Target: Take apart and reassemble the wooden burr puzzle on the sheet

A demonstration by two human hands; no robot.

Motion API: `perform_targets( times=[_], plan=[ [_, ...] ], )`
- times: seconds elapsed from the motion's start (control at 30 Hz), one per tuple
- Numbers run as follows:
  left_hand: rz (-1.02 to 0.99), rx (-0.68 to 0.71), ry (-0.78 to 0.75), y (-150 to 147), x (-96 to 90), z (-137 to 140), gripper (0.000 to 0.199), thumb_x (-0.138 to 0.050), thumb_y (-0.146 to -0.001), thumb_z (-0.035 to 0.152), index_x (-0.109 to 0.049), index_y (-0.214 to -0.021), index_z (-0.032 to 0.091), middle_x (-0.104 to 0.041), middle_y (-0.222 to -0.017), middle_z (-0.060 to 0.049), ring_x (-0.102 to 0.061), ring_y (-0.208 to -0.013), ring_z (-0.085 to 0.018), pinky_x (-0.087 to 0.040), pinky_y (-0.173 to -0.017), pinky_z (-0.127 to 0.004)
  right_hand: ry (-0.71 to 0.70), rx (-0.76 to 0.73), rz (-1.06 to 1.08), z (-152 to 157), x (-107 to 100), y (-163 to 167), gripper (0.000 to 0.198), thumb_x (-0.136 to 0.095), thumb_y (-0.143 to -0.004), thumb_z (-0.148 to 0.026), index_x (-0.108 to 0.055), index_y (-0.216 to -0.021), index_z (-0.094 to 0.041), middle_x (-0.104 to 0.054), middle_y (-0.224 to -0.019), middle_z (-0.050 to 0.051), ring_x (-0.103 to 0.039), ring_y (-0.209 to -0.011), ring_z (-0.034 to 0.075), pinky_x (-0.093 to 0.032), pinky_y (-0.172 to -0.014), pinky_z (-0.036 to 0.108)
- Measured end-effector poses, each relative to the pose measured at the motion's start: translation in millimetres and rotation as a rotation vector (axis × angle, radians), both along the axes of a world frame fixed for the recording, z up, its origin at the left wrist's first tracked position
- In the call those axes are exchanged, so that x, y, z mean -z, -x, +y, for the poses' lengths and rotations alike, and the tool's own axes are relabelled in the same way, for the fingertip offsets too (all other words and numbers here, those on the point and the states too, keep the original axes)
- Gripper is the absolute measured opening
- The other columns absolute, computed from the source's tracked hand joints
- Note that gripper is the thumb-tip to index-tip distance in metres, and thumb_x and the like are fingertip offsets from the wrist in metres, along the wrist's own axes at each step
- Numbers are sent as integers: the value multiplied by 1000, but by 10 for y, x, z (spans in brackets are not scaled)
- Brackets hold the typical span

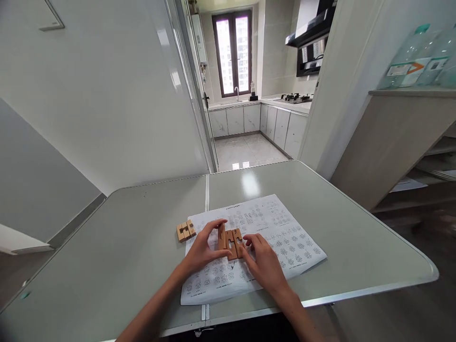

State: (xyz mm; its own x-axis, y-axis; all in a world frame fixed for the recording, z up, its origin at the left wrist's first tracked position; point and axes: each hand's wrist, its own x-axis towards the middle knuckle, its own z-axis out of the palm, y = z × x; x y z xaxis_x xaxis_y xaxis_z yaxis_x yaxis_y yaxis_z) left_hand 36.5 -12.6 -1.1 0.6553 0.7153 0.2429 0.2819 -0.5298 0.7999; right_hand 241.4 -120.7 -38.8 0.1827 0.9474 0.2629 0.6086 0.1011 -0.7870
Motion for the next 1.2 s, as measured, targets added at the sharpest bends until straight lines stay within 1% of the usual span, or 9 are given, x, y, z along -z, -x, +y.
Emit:
perform_targets(
  times=[0.13,0.23,0.47,0.6,0.7,0.8,0.9,1.0,1.2],
  plan=[
    [-250,-19,231,64,62,83,81,-89,-74,45,-52,-145,30,-55,-150,-10,-50,-141,-33,-38,-122,-53,45,43,-151,34,23,62,22,-60,-95,-38,-64,-112,-24,-68,-105,9,-69,-91,27,-55,-73,36],
    [-397,-8,345,71,123,142,84,-91,-71,42,-52,-144,28,-57,-147,-12,-47,-144,-34,-36,-123,-54,71,52,-234,88,27,97,16,-58,-96,-35,-64,-105,-23,-68,-105,10,-68,-91,28,-53,-73,36],
    [-477,34,443,83,99,146,82,-93,-71,37,-53,-142,33,-46,-158,-11,-44,-146,-37,-40,-119,-57,101,56,-253,148,10,79,7,-57,-93,-31,-55,-94,-24,-67,-95,7,-66,-87,26,-48,-70,34],
    [-469,59,437,87,69,132,86,-93,-70,39,-51,-145,34,-44,-159,-11,-45,-145,-38,-39,-120,-57,126,48,-89,107,-38,47,10,-54,-95,-34,-54,-98,-25,-69,-93,5,-66,-82,25,-47,-69,34],
    [-450,75,428,87,56,115,88,-93,-70,38,-50,-146,35,-42,-160,-11,-44,-146,-39,-40,-119,-57,114,9,159,77,-120,36,22,-54,-97,-47,-54,-101,-25,-68,-90,4,-65,-81,24,-47,-72,34],
    [-454,111,441,80,49,94,87,-93,-71,35,-50,-146,35,-40,-161,-11,-44,-145,-40,-40,-118,-56,169,-115,479,60,-238,43,37,-56,-96,-60,-51,-104,-24,-64,-79,0,-60,-72,21,-45,-68,32],
    [-476,164,468,63,51,77,88,-94,-70,35,-51,-146,33,-40,-161,-12,-47,-142,-40,-41,-116,-55,229,-254,710,58,-351,63,44,-59,-94,-65,-49,-104,-24,-58,-74,-3,-50,-62,16,-41,-63,30],
    [-474,196,481,47,56,61,91,-96,-67,35,-51,-147,32,-42,-160,-13,-51,-138,-39,-42,-115,-53,241,-287,772,66,-417,83,45,-62,-92,-65,-50,-102,-24,-52,-71,-5,-43,-60,13,-36,-60,28],
    [-438,215,485,50,22,27,93,-96,-67,32,-50,-148,33,-40,-161,-13,-55,-134,-36,-41,-115,-53,284,-272,749,66,-430,72,46,-63,-90,-68,-53,-98,-23,-46,-67,-6,-37,-61,13,-30,-57,27]
  ],
)
